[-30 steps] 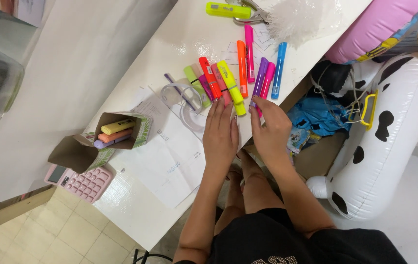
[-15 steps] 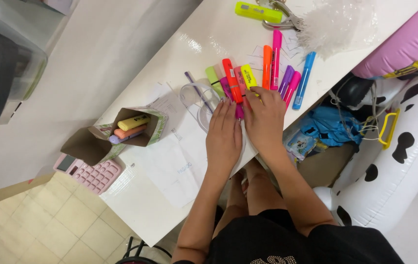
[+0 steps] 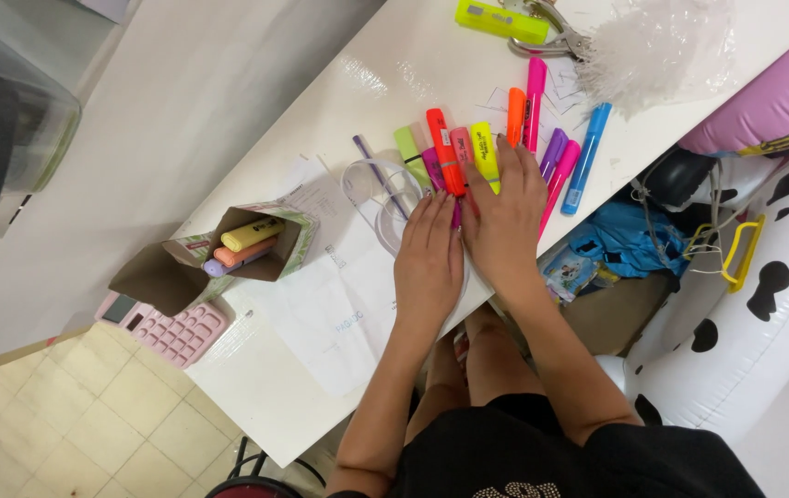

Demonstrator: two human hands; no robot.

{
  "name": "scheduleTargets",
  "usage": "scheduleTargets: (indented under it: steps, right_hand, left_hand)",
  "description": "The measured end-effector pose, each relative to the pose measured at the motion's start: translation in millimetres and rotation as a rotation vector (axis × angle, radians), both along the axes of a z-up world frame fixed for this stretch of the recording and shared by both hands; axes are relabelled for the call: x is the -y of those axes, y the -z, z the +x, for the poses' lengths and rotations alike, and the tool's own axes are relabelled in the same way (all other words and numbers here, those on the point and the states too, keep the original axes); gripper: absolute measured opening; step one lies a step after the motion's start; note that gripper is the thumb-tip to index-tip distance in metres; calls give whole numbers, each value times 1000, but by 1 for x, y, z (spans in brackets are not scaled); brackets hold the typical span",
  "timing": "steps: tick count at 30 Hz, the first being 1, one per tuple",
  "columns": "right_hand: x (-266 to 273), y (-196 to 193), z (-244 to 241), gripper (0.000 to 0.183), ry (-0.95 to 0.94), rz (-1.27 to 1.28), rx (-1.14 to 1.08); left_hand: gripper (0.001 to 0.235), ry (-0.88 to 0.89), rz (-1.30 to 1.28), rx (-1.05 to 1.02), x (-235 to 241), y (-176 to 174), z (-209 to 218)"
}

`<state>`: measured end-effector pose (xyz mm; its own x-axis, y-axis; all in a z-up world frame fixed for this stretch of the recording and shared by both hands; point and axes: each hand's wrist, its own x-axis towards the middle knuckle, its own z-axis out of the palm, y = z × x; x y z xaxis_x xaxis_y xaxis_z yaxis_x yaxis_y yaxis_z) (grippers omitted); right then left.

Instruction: Testing and organizing highlighters by checking their ink on paper and sorting them into cardboard containers.

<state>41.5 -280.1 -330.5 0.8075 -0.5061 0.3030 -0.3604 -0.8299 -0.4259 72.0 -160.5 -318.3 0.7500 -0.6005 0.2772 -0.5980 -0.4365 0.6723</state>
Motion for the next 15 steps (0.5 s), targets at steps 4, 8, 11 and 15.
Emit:
scheduleTargets:
  steps: [4,8,11,15]
  right_hand:
    - [-4,-10,5,30,-55,30,-31]
    - [-4,4,4,32,-90,39,-79]
    - [-6,7,2,36,-94,55,-100]
    - [-6,20,4,45,-74,38,-107]
  left_hand:
    - [39,-3,3,-16,-1,0,1]
    - [39,-8,-9,-14,-2,5,3]
    - [38,-9,-18,-8,-4,2,3]
    - [38,-19,-23,-17,-5,-1,3]
